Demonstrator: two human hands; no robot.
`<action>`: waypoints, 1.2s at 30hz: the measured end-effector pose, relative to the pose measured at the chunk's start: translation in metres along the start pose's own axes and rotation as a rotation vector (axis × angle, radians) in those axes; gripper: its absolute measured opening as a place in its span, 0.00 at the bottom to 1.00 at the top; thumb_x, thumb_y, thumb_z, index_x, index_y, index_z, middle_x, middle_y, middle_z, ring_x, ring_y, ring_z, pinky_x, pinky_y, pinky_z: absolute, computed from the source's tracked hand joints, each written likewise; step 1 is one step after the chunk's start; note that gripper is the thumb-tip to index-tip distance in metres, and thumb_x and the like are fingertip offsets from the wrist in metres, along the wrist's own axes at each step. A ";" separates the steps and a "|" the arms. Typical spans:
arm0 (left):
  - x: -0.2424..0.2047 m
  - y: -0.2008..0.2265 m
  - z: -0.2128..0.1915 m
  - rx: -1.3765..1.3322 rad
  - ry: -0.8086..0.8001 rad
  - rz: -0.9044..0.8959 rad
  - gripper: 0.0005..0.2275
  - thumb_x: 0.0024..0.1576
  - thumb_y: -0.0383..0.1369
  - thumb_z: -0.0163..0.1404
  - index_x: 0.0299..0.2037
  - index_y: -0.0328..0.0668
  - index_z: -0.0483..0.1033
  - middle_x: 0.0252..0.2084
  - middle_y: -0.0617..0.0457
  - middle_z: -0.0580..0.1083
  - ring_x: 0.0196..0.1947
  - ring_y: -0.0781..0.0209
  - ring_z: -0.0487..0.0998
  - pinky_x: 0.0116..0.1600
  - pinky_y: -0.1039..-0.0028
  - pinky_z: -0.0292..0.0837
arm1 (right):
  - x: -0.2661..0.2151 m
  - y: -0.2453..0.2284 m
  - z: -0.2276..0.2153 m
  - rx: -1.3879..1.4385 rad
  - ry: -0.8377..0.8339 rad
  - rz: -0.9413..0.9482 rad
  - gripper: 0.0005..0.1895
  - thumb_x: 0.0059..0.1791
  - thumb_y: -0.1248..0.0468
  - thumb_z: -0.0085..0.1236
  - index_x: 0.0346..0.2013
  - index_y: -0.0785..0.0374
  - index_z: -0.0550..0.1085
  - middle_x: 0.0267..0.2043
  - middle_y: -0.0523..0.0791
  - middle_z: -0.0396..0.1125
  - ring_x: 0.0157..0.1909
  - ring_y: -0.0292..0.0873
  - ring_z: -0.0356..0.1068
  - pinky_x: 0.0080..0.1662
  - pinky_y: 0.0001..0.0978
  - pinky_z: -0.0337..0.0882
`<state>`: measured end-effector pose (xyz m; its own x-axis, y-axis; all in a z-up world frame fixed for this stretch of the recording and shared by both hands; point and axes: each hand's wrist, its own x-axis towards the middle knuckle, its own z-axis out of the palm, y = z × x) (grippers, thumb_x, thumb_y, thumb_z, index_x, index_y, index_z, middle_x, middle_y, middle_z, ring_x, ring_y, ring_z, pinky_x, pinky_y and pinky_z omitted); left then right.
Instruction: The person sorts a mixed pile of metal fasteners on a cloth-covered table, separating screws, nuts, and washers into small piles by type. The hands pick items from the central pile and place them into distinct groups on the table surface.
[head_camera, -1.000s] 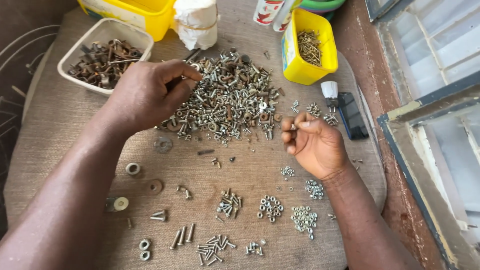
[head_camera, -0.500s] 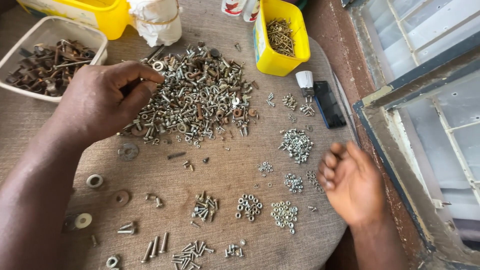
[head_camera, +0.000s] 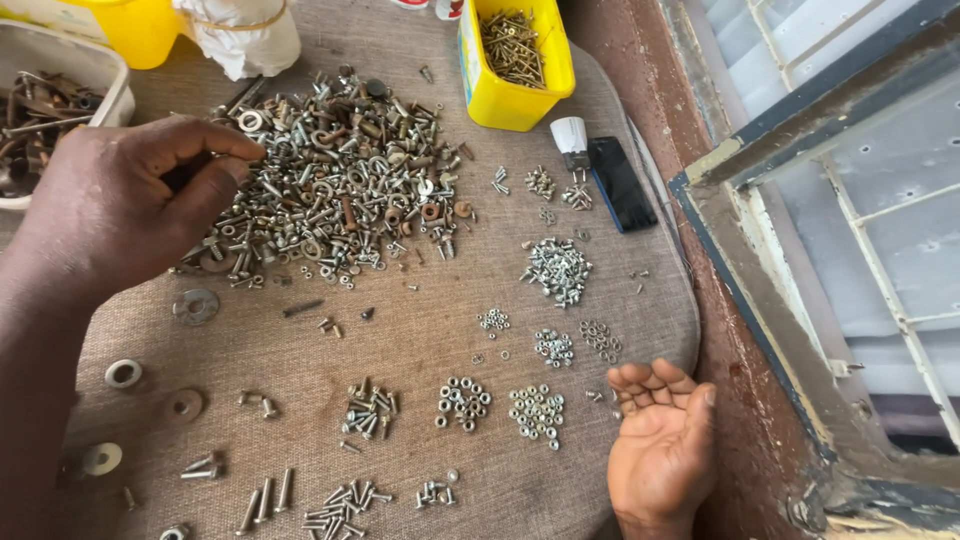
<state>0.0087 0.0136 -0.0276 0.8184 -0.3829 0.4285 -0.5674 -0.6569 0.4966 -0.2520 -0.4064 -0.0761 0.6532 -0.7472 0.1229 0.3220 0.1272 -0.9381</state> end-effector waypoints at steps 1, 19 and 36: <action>0.001 0.000 0.000 0.021 0.001 -0.001 0.08 0.73 0.33 0.57 0.57 0.47 0.87 0.27 0.56 0.78 0.18 0.61 0.69 0.32 0.66 0.68 | 0.000 0.001 0.000 -0.040 0.001 0.001 0.28 0.62 0.43 0.41 0.49 0.64 0.76 0.41 0.55 0.74 0.47 0.56 0.77 0.56 0.50 0.77; 0.001 0.008 -0.006 -0.047 -0.015 -0.031 0.08 0.72 0.32 0.56 0.56 0.46 0.86 0.28 0.56 0.79 0.20 0.64 0.70 0.33 0.68 0.67 | 0.005 0.001 0.018 -0.100 -0.050 0.076 0.39 0.56 0.32 0.40 0.50 0.66 0.75 0.41 0.58 0.75 0.46 0.57 0.77 0.53 0.52 0.78; 0.004 0.006 -0.003 -0.089 0.023 0.024 0.07 0.68 0.32 0.55 0.50 0.44 0.85 0.38 0.50 0.83 0.33 0.59 0.81 0.37 0.64 0.69 | 0.016 0.020 -0.008 -0.081 -0.335 0.051 0.30 0.59 0.42 0.54 0.56 0.67 0.75 0.38 0.52 0.76 0.39 0.47 0.77 0.48 0.37 0.79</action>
<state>0.0084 0.0104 -0.0203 0.8025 -0.3823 0.4581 -0.5938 -0.5871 0.5503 -0.2408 -0.4210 -0.0953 0.8602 -0.4835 0.1621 0.2367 0.0971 -0.9667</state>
